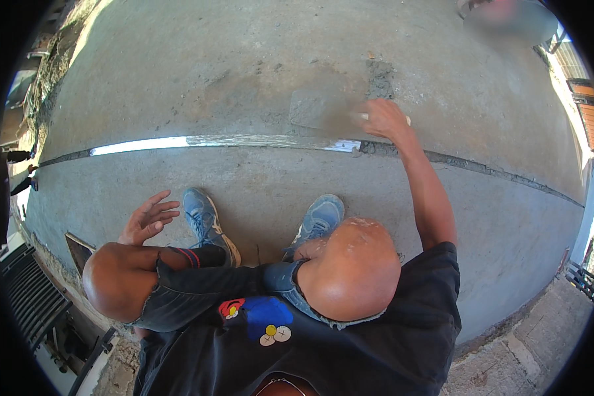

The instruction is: Applying cement into a narrow gap in a concrete floor using a trowel.

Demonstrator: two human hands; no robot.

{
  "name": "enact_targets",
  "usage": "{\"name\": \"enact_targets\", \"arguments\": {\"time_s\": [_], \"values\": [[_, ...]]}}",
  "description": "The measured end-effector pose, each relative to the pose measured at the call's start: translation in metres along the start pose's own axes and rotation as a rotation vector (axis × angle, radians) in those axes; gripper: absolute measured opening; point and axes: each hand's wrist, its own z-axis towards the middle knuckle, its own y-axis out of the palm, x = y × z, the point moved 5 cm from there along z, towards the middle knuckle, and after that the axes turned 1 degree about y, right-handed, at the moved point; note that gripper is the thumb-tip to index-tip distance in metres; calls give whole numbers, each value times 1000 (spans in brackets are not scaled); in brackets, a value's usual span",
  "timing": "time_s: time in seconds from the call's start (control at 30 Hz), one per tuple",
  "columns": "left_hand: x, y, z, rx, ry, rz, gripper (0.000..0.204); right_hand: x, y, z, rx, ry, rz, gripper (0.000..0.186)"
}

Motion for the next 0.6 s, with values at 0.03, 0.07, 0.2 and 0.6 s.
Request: {"name": "enact_targets", "arguments": {"time_s": [0.03, 0.07, 0.2, 0.6], "values": [[1, 1, 0, -11, 15, -6, 81, -9, 9, 6, 0, -24, 4, 34], [1, 1, 0, -5, 18, -7, 80, -15, 14, 9, 1, -58, 17, 34], [-2, 0, -1, 5, 33, -18, 81, -7, 22, 1, -23, -58, -69, 33], [-6, -2, 3, -22, 22, -14, 81, 102, -50, -81, -17, 169, -80, 31]]}}
